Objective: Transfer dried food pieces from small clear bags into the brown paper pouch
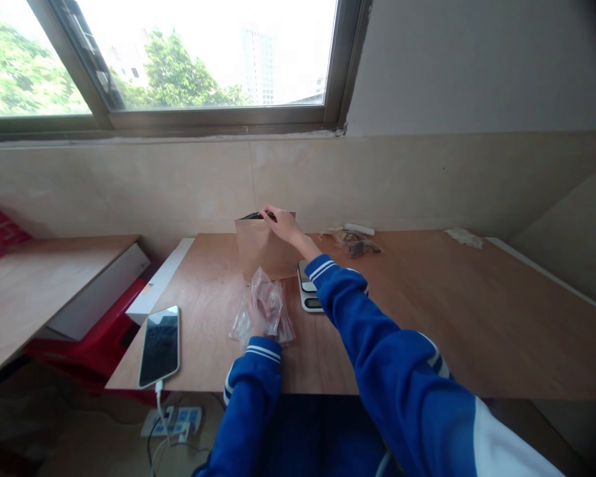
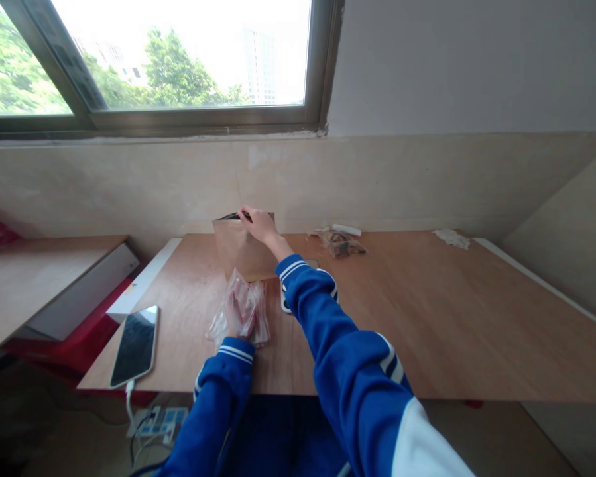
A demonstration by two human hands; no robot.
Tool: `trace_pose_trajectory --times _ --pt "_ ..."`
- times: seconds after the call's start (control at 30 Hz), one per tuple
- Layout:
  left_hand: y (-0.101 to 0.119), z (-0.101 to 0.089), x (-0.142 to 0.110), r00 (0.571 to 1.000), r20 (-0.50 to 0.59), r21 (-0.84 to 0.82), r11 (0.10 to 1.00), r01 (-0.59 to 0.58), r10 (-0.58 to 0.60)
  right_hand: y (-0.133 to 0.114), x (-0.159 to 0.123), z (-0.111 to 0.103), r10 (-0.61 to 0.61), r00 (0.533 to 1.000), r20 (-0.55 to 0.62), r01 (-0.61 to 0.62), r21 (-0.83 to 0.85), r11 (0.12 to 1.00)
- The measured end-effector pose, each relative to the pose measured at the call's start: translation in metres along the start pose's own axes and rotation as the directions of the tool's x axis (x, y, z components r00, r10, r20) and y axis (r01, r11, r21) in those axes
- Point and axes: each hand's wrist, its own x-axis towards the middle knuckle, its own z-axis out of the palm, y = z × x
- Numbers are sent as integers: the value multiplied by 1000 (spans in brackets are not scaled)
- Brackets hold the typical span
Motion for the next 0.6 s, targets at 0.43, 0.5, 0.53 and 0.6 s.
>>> trace_pose_trajectory --times 0.43,0.5,0.53,0.6 --pt "5 6 -6 1000 23 -91 996 0 2 -5 -13 -7 -79 994 -79 81 21 996" --pt "5 8 -6 999 43 -86 996 15 -11 -11 -21 -17 -88 992 -86 90 18 996" --pt "5 9 -6 998 54 -84 996 29 -25 -15 -28 -22 -93 990 -107 97 33 995" --pt "4 10 -5 995 81 -82 994 67 -60 -23 -50 -28 -70 988 -141 86 110 990"
